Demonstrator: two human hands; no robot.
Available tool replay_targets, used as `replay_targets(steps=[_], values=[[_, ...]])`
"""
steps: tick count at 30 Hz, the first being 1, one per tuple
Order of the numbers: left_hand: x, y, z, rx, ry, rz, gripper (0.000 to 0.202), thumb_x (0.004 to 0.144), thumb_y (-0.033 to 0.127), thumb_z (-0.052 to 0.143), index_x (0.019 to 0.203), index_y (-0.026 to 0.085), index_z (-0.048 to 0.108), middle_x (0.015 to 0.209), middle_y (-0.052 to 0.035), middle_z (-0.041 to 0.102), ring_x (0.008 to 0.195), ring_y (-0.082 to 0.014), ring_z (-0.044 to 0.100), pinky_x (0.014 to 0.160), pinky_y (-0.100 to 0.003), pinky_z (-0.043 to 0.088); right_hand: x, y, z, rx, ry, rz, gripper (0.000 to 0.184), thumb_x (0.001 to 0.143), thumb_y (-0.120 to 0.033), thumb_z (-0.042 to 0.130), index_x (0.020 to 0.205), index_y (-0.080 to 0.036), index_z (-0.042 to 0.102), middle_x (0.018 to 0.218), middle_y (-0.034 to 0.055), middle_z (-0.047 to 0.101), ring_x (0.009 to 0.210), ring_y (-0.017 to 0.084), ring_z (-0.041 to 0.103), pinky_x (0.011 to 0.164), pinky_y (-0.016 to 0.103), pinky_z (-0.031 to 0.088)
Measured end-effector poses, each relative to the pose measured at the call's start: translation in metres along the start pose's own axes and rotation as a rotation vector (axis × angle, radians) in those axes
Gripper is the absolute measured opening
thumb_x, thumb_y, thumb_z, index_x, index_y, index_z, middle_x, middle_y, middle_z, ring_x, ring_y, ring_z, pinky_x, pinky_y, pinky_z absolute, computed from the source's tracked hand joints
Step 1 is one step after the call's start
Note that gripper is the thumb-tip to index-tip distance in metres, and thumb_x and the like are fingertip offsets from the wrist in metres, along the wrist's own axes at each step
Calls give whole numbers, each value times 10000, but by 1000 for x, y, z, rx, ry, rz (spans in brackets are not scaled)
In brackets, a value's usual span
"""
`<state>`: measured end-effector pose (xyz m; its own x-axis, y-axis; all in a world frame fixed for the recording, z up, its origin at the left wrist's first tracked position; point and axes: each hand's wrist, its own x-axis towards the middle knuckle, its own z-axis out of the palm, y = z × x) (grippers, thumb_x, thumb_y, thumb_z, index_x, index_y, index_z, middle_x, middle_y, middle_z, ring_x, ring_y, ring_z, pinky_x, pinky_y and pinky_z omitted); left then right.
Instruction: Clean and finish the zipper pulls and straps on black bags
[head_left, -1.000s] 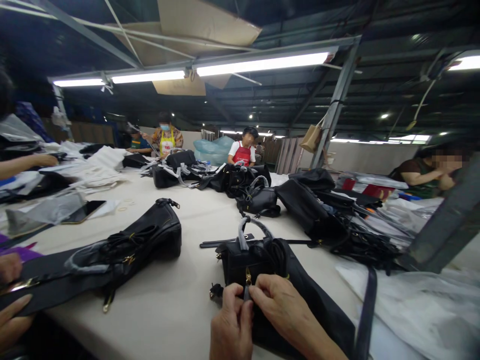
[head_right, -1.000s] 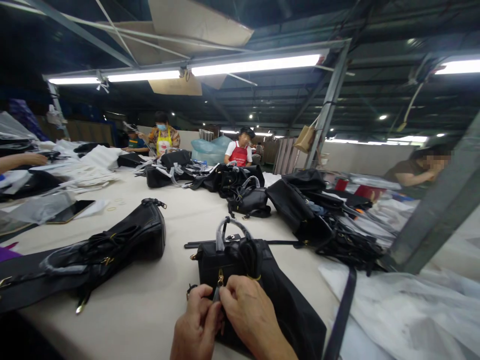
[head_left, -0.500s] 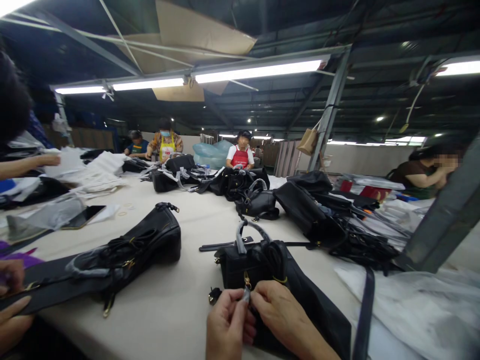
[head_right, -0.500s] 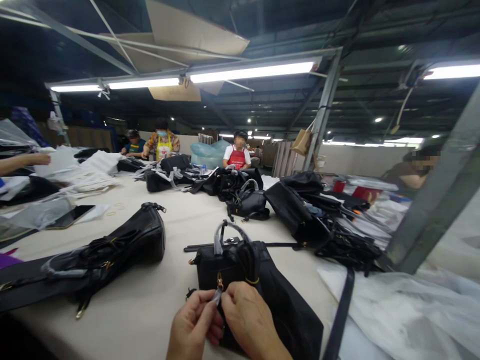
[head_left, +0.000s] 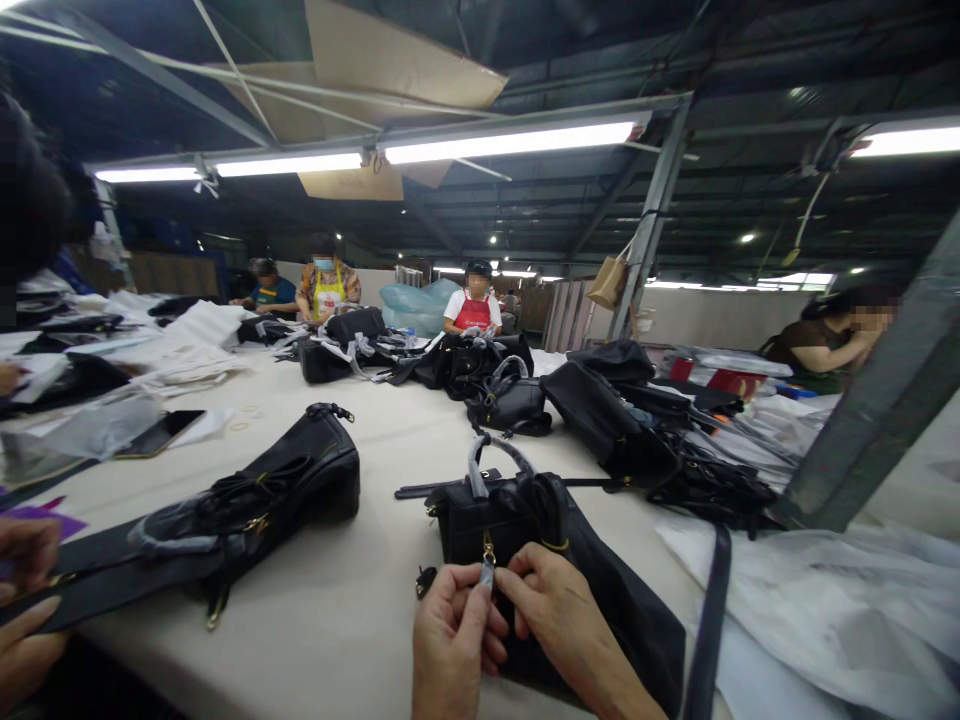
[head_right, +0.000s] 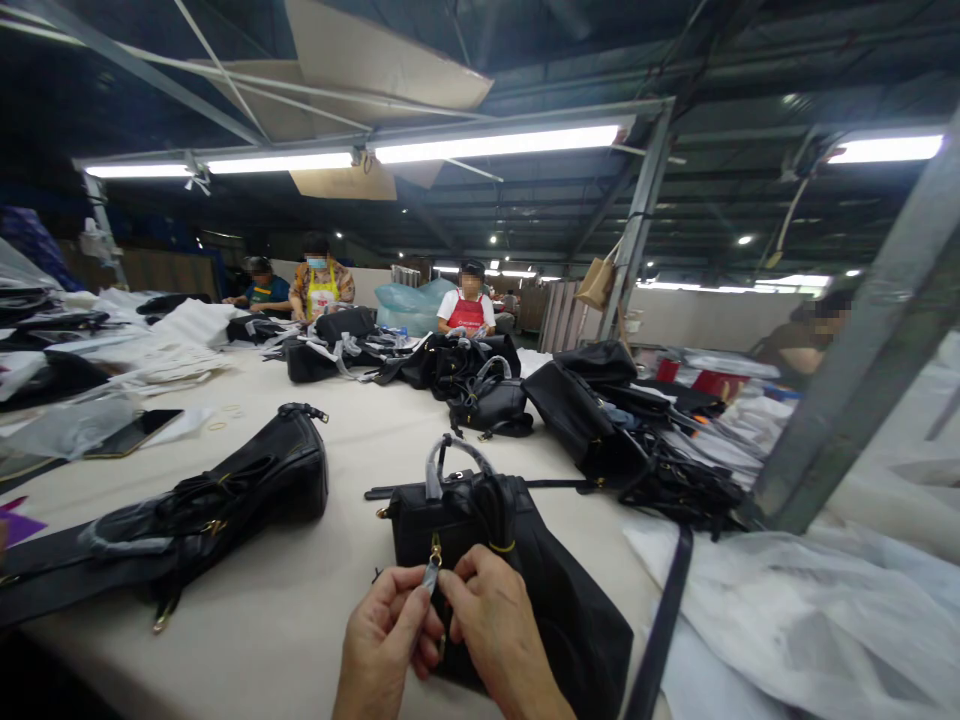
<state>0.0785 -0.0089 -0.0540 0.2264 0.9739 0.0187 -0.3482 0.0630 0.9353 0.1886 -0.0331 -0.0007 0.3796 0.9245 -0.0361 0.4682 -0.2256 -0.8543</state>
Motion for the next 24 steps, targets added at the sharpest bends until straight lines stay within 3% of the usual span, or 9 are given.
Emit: replay_targets(steps=[6,11,14,17,20,24], values=[[-8,3,4,160,7,158,502,764,634,635,896,151,659,526,27,549,418,-70,456,392,-158,351,-3,-7,-3,249,-143,90,345,734,-487,497,535,-206,522,400,-63,441,333,61,267,365,233,194],[-12,2,5,227,-8,220,462,809,608,602,928,163,638,530,34,541,427,-83,472,413,-173,385,-8,-12,9,470,-178,152,381,632,-568,600,600,-196,524,402,-109,345,351,40,240,364,214,128],[-18,-1,3,113,9,171,505,776,629,632,1004,189,535,520,57,551,396,-81,476,400,-167,378,-9,-9,12,579,-186,185,387,608,-561,643,652,-196,519,398,-135,291,362,34,222,382,213,102],[-21,-4,-2,-12,-32,41,525,780,703,555,914,202,476,537,29,602,363,-88,496,362,-166,359,-9,-5,11,647,-201,217,402,582,-553,681,664,-198,512,387,-154,252,360,22,157,393,217,69],[-16,-1,-9,-44,-68,-108,591,745,775,504,817,188,499,566,-1,620,368,-106,522,332,-182,373,-10,-4,10,673,-215,233,411,561,-543,713,666,-192,528,377,-159,247,360,14,126,400,218,50],[-4,11,-13,21,-61,-131,566,654,718,654,748,172,542,515,27,565,404,-99,516,359,-170,367,-11,-5,9,685,-217,234,414,560,-542,727,640,-203,503,381,-160,243,355,12,121,397,218,52]])
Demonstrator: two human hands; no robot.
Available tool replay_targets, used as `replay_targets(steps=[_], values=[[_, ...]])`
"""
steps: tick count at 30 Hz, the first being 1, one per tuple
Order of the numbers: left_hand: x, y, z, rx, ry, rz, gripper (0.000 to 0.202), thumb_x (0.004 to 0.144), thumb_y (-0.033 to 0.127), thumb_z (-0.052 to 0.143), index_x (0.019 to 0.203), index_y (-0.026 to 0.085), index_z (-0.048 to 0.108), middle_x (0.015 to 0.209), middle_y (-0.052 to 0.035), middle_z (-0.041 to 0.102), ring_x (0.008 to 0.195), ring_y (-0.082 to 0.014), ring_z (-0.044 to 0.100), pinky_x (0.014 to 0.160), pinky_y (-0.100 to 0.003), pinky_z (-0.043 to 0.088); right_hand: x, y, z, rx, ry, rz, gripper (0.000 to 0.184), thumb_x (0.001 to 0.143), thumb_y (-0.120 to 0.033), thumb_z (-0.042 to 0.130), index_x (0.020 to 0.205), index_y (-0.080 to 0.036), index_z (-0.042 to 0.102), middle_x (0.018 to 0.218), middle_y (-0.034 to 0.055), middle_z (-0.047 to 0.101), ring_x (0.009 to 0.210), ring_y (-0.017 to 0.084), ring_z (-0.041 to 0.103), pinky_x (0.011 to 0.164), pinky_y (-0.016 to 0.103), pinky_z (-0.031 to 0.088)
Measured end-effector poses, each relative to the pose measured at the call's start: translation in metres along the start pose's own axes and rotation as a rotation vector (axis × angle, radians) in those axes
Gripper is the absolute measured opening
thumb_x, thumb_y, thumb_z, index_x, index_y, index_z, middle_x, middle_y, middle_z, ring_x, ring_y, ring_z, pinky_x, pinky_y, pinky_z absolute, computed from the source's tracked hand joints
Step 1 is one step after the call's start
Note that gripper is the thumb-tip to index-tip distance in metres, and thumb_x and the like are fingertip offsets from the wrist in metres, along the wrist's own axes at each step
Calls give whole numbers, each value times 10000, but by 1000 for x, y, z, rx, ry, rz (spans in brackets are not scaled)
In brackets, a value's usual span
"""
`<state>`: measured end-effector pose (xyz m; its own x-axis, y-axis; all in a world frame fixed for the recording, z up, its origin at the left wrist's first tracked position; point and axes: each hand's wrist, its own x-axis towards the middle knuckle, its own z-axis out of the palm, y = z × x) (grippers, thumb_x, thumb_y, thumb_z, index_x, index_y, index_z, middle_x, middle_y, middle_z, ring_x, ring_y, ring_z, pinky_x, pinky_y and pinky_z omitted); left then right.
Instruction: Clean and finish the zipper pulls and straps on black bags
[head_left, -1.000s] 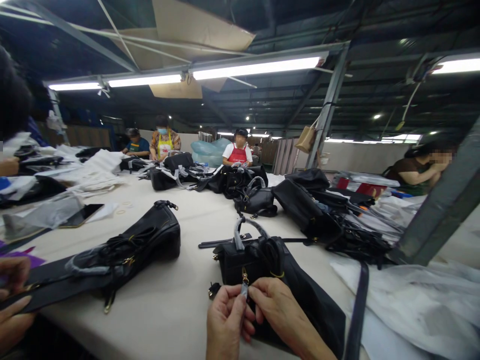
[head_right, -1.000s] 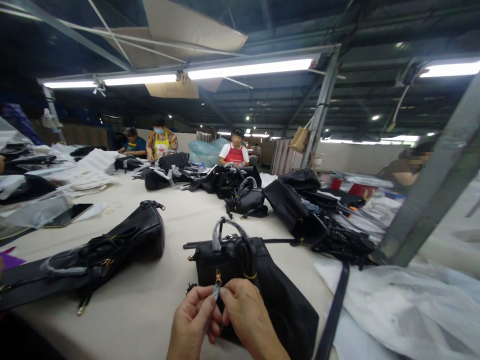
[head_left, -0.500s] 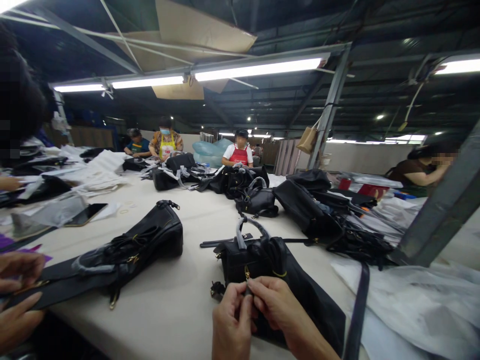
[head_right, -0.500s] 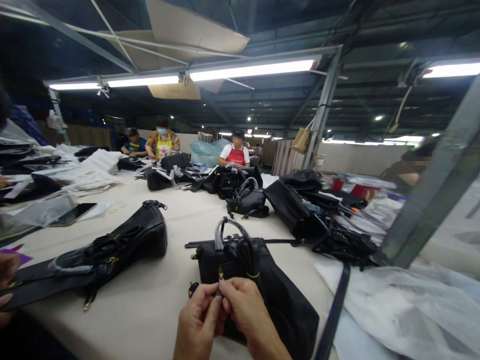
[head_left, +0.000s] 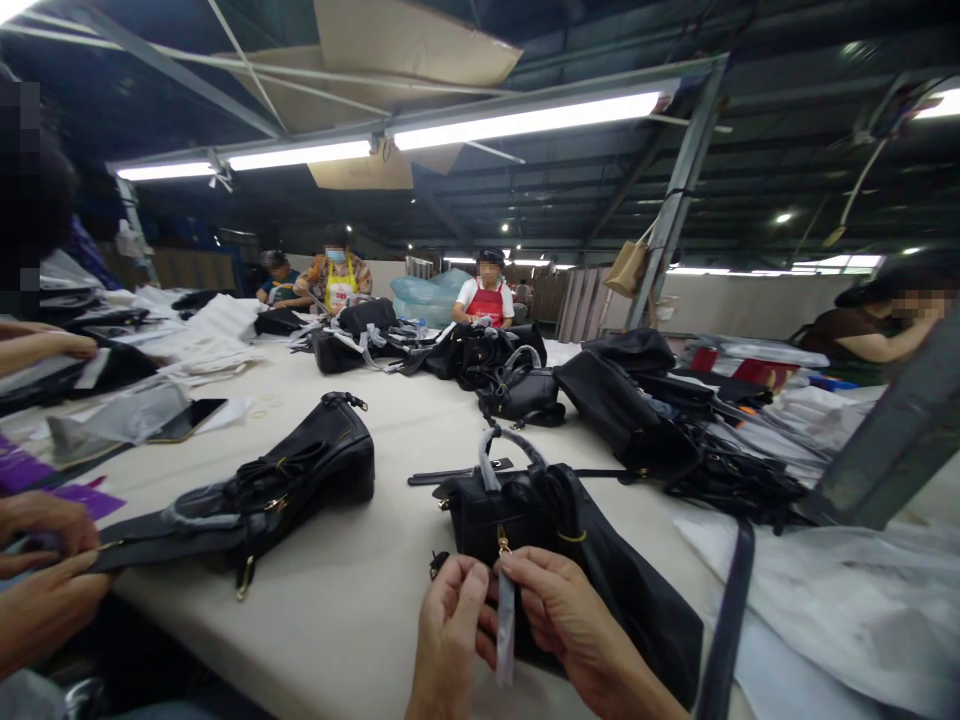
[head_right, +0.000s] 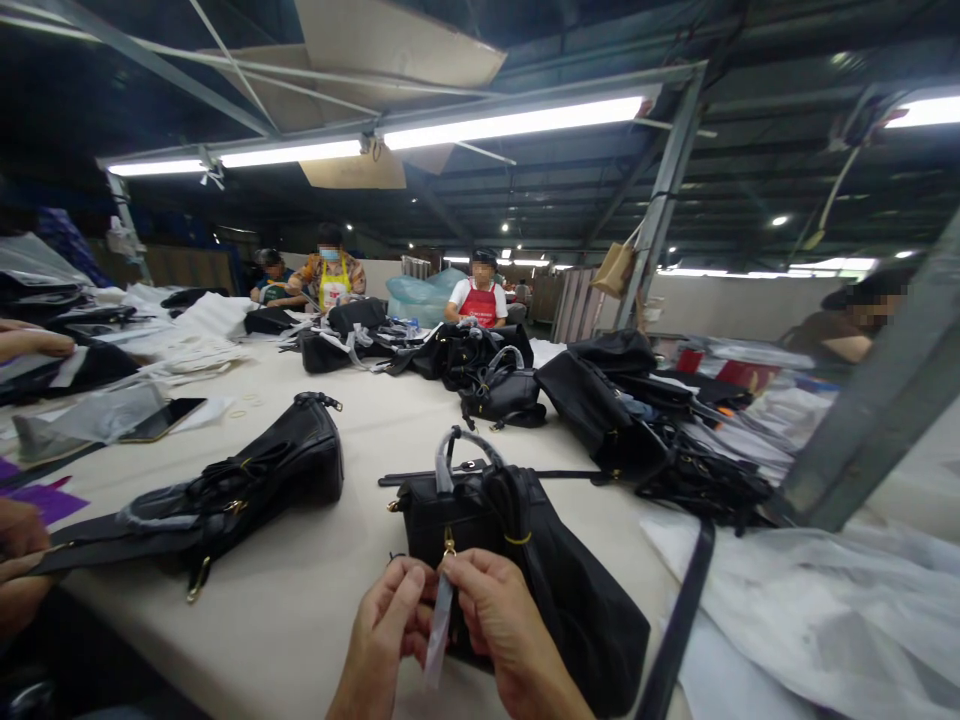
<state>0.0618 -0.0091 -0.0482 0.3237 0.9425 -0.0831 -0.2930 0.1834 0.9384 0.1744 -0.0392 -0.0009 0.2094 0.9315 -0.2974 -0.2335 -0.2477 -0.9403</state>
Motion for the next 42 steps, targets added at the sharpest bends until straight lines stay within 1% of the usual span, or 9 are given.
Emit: replay_targets(steps=[7,11,14,16,21,24,28,36,42], values=[[2,14,-3,193,30,83,329,741,481,642,642,181,547,528,24,519,463,-116,492,429,-207,371,3,6,3,-36,54,-40,361,596,-489,698,584,-214,464,368,-149,262,349,18,148,387,220,67],[-5,14,-3,463,44,398,212,833,316,582,660,194,605,638,-17,566,593,-155,529,563,-248,421,5,9,8,-35,106,-56,318,614,-449,659,571,-214,450,375,-149,252,357,18,161,390,214,82],[-10,13,-3,508,-30,589,192,866,289,554,740,199,667,793,-62,614,731,-189,578,679,-272,452,6,8,11,-18,111,-55,313,611,-448,641,567,-214,438,387,-146,258,364,17,163,392,211,86],[-13,13,-6,415,-103,539,212,867,349,569,787,192,687,855,-75,610,759,-192,583,675,-271,463,5,6,11,-9,96,-50,318,608,-457,636,570,-214,435,387,-147,254,366,16,156,395,211,83],[-5,10,-19,-67,-82,-9,408,739,569,677,720,167,607,782,-48,632,624,-155,589,510,-238,448,5,7,8,-11,65,-25,342,587,-488,667,591,-212,464,375,-156,231,366,18,120,400,218,57],[2,8,-19,-41,-96,-162,523,643,656,701,737,148,620,664,-39,641,546,-161,602,464,-236,428,4,10,7,-14,67,-19,366,586,-505,685,594,-209,470,376,-155,237,367,17,126,403,213,58],[4,6,-8,141,-126,-106,488,652,618,689,682,135,623,592,-38,637,501,-147,586,466,-236,429,3,12,8,-12,79,-24,389,584,-516,705,588,-203,475,383,-146,262,363,16,165,400,207,73],[8,3,2,282,-40,97,325,710,409,645,552,215,437,427,66,457,362,-68,391,367,-183,277,2,13,3,-15,-13,-41,496,644,-663,662,604,-202,483,392,-135,276,360,21,137,391,221,57],[9,-8,-1,238,-102,117,228,690,343,659,618,192,503,511,55,493,430,-76,422,420,-192,328,3,16,7,-103,55,-146,410,608,-531,729,564,-193,499,433,-112,319,400,35,221,398,209,150]])
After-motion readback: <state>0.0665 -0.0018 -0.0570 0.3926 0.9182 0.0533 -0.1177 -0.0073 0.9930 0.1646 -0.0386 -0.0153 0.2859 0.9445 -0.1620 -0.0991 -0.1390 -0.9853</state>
